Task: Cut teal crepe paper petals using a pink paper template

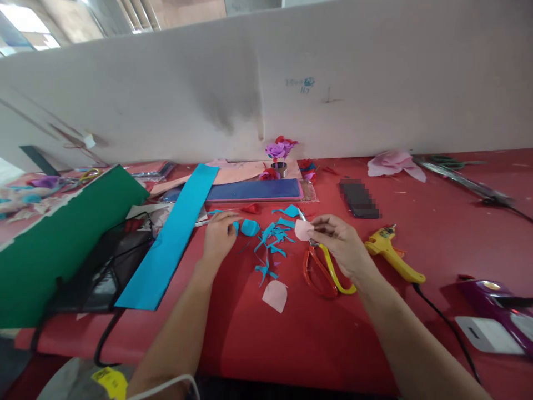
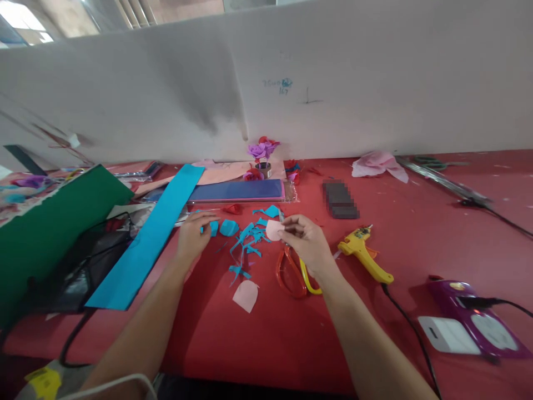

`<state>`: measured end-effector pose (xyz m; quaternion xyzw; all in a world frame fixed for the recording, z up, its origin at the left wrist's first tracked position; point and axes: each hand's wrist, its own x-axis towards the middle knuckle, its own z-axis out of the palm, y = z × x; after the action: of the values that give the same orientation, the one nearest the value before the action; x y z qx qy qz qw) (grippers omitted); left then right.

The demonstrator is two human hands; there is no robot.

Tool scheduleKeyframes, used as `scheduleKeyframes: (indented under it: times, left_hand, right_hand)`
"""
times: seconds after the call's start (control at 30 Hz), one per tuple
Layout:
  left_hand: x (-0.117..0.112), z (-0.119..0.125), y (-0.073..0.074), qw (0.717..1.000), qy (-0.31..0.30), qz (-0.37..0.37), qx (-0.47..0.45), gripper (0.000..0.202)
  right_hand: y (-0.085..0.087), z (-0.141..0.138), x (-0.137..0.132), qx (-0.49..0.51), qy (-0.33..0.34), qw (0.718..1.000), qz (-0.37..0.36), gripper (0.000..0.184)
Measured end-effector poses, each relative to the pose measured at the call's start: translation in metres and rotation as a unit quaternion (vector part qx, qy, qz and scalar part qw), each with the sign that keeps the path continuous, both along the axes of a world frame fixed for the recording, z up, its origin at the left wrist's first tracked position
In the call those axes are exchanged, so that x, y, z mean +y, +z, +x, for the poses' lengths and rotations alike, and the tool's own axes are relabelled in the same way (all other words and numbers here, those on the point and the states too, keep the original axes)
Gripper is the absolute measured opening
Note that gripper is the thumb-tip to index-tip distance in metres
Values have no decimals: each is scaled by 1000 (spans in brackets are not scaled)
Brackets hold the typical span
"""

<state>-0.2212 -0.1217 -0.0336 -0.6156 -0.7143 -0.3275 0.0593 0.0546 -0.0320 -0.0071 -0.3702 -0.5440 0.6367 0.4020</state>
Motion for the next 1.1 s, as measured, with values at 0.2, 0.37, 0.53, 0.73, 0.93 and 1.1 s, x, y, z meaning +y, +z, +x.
scheduleKeyframes:
  times: [0.2,0.37,0.53,0.73,0.93,1.1]
  left_hand:
    - [-7,29,18,993,-39,-48,-101,29]
    - [-25,48,12,973,-4,-186,-135,40]
    - [-17,77,-6,969,-3,-230,-90,84]
    - [28,93,1,971,-79,-221,42,65]
    - [43,98,-20,963,-145,-203,97,55]
    - [27,83,-20,949,-209,-228,57,49]
  right_hand:
    - [-2,1,2,-61,3,998,18,39]
    - [-5,0,4,-85,2,996,7,24]
    - [-7,2,8,-77,-41,996,7,26]
    - [1,6,12,-70,-89,993,24,25]
    - [3,9,14,-68,-102,992,36,27]
    - [0,9,14,-55,-105,992,36,28]
